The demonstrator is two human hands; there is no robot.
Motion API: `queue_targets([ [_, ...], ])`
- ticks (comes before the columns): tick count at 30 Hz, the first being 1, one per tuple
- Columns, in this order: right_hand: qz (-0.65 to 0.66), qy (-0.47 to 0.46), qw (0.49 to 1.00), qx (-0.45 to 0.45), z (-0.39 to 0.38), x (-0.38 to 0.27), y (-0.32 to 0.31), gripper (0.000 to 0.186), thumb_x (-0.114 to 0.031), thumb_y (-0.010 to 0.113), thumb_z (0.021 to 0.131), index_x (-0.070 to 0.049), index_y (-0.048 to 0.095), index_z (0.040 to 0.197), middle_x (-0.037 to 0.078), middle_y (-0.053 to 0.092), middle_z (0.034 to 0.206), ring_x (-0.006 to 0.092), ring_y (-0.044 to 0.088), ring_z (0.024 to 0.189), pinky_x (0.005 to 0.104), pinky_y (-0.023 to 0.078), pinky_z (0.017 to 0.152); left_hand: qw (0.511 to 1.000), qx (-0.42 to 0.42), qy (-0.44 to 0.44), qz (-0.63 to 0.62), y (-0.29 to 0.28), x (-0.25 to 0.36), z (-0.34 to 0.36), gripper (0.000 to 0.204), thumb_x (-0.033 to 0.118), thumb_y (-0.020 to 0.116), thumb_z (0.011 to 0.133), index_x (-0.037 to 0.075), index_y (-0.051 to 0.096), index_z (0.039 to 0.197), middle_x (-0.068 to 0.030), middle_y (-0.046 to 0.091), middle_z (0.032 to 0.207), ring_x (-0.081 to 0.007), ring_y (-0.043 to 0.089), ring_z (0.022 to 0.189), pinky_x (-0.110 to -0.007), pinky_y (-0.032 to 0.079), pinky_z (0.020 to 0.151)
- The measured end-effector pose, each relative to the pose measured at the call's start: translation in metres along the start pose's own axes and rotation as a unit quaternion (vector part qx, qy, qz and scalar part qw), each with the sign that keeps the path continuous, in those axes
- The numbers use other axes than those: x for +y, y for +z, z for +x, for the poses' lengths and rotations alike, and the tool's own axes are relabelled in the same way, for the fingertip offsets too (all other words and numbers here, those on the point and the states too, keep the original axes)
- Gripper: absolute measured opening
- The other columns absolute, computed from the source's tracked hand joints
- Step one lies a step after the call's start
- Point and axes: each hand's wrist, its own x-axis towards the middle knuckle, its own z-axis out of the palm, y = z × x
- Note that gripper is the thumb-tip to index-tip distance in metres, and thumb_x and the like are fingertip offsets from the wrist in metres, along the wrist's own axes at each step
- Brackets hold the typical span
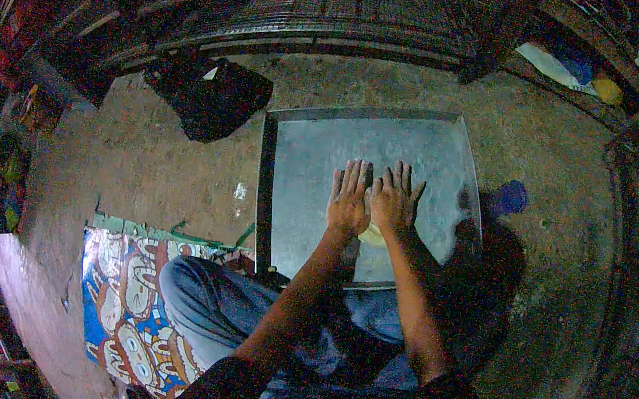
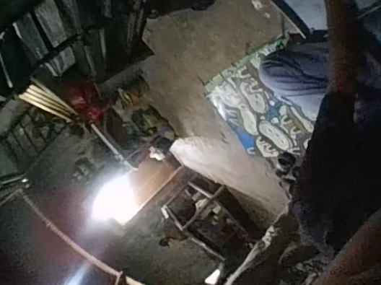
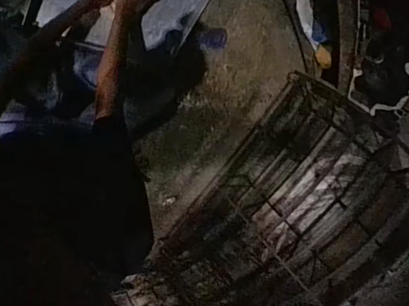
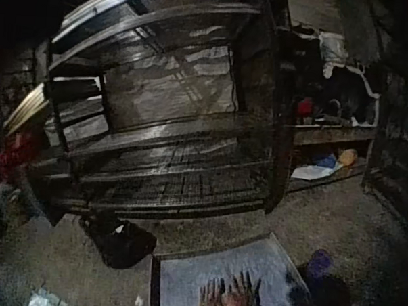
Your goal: The person kneads a piece of dough by hand on a metal tray, repeatedly pressing, folding, and stretching it.
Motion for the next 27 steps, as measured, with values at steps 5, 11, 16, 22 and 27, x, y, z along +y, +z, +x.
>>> queue_targets([
  [5, 0.039, 0.001, 0.995, 0.094, -0.038, 0.003, 0.016, 0.049, -0.041, 0.054, 0.089, -0.013, 0.058, 0.129, 0.013, 0.041, 0.147, 0.0368, 0.032, 0.138, 0.0671, 0.023, 0.105, 0.999, -0.047, 0.013, -0.002, -0.011, 0.014, -0.022, 0.059, 0.024, 0.033, 0.097, 0.006, 0.021, 0.151, -0.0124, 0.022, 0.157, -0.0293, 0.012, 0.147, -0.047, 0.004, 0.119],
  [11, 0.049, -0.058, 0.994, 0.082, -0.078, -0.009, -0.012, 0.044, -0.035, 0.047, 0.095, -0.012, 0.055, 0.132, 0.01, 0.039, 0.149, 0.0354, 0.032, 0.139, 0.0664, 0.026, 0.104, 0.994, -0.053, 0.05, -0.082, -0.023, 0.007, -0.055, 0.058, 0.026, 0.036, 0.096, 0.004, 0.027, 0.149, -0.0139, 0.028, 0.155, -0.0332, 0.016, 0.146, -0.049, 0.009, 0.119],
  [16, 0.081, -0.105, 0.991, 0.034, -0.107, -0.006, -0.026, 0.056, -0.036, 0.047, 0.098, 0.003, 0.044, 0.138, 0.018, 0.03, 0.153, 0.0369, 0.025, 0.142, 0.0564, 0.021, 0.113, 0.986, -0.102, 0.102, -0.084, -0.035, 0.002, -0.082, 0.061, 0.028, 0.044, 0.092, 0.003, 0.032, 0.146, -0.0169, 0.032, 0.152, -0.036, 0.021, 0.144, -0.051, 0.015, 0.117],
  [22, 0.093, -0.134, 0.986, -0.033, -0.15, -0.009, -0.061, 0.066, -0.041, 0.043, 0.099, 0.008, 0.033, 0.142, 0.023, 0.029, 0.152, 0.0379, 0.024, 0.142, 0.0515, 0.019, 0.115, 0.976, -0.15, 0.111, -0.114, -0.058, 0.007, -0.12, 0.071, 0.027, 0.054, 0.088, 0.005, 0.025, 0.149, -0.0166, 0.029, 0.152, -0.0368, 0.019, 0.145, -0.05, 0.02, 0.116],
  [27, 0.068, -0.168, 0.983, -0.038, -0.173, -0.022, -0.077, 0.059, -0.035, 0.043, 0.099, 0.009, 0.038, 0.139, 0.024, 0.036, 0.148, 0.0382, 0.026, 0.141, 0.0502, 0.018, 0.116, 0.966, -0.201, 0.116, -0.111, -0.056, -0.004, -0.148, 0.07, 0.025, 0.049, 0.092, 0.006, 0.018, 0.151, -0.0172, 0.02, 0.157, -0.0367, 0.016, 0.145, -0.05, 0.019, 0.116],
])
